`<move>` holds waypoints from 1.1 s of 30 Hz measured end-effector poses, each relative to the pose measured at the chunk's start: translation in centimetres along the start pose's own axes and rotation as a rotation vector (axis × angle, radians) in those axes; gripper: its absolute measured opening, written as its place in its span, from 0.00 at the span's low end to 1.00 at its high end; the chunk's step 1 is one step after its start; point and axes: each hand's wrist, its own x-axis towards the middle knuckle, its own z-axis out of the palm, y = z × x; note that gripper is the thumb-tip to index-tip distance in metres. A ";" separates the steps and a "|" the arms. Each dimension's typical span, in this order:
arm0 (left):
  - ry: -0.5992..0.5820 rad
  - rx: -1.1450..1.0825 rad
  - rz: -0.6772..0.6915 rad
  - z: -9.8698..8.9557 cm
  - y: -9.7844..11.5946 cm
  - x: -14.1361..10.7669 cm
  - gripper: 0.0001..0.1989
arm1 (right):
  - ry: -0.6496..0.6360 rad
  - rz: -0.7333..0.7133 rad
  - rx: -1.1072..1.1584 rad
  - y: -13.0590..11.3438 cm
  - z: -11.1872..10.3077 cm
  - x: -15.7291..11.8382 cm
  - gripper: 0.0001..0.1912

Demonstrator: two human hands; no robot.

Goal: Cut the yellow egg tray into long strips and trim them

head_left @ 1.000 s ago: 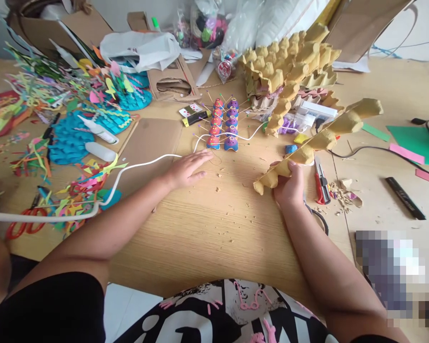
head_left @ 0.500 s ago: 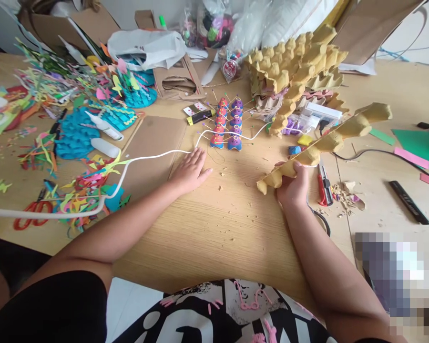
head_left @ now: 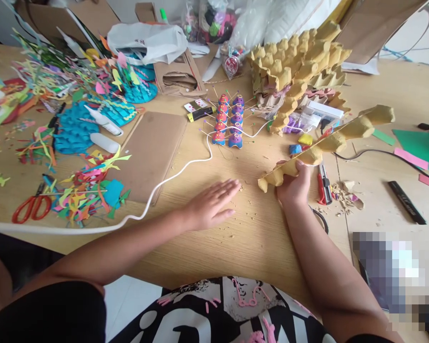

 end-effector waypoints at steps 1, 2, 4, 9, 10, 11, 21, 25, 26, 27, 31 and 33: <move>0.028 0.023 -0.040 -0.3 -0.5 -1.3 0.37 | 0.010 0.006 0.007 -0.1 0.1 0.0 0.12; 0.048 0.048 -0.094 -0.5 -1.1 -2.6 0.37 | 0.020 0.010 0.012 -0.1 0.1 0.0 0.12; 0.071 0.094 -0.242 -0.7 -2.5 -5.2 0.36 | 0.036 0.006 0.019 -0.2 0.2 0.0 0.11; 0.132 0.216 -0.542 1.1 -2.9 -6.9 0.41 | 0.031 -0.018 0.018 0.2 0.2 0.2 0.11; 0.123 0.217 -0.544 1.5 -2.2 -6.3 0.41 | 0.026 -0.018 0.014 0.3 0.1 0.3 0.12; 0.105 0.207 -0.530 1.8 -1.3 -5.6 0.40 | 0.022 -0.018 0.012 0.3 0.1 0.3 0.13; 0.093 0.198 -0.533 -0.2 -2.2 -4.6 0.40 | 0.028 -0.020 0.022 0.4 0.2 0.4 0.11; 0.156 0.236 -0.560 -1.0 -5.8 -4.5 0.39 | 0.019 -0.014 -0.009 0.6 0.2 0.3 0.12; 0.174 0.245 -0.575 -1.0 -6.4 -4.3 0.39 | 0.020 -0.016 -0.012 0.5 0.1 0.3 0.13; 0.185 0.253 -0.600 -1.0 -6.8 -4.1 0.39 | 0.019 -0.017 -0.013 0.5 0.1 0.3 0.13; 0.171 0.254 -0.650 -0.5 -7.0 -4.0 0.39 | 0.028 -0.011 -0.005 0.3 0.0 0.4 0.13; 0.158 0.241 -0.636 -0.1 -6.2 -4.3 0.40 | 0.038 -0.005 0.002 0.3 0.2 0.3 0.11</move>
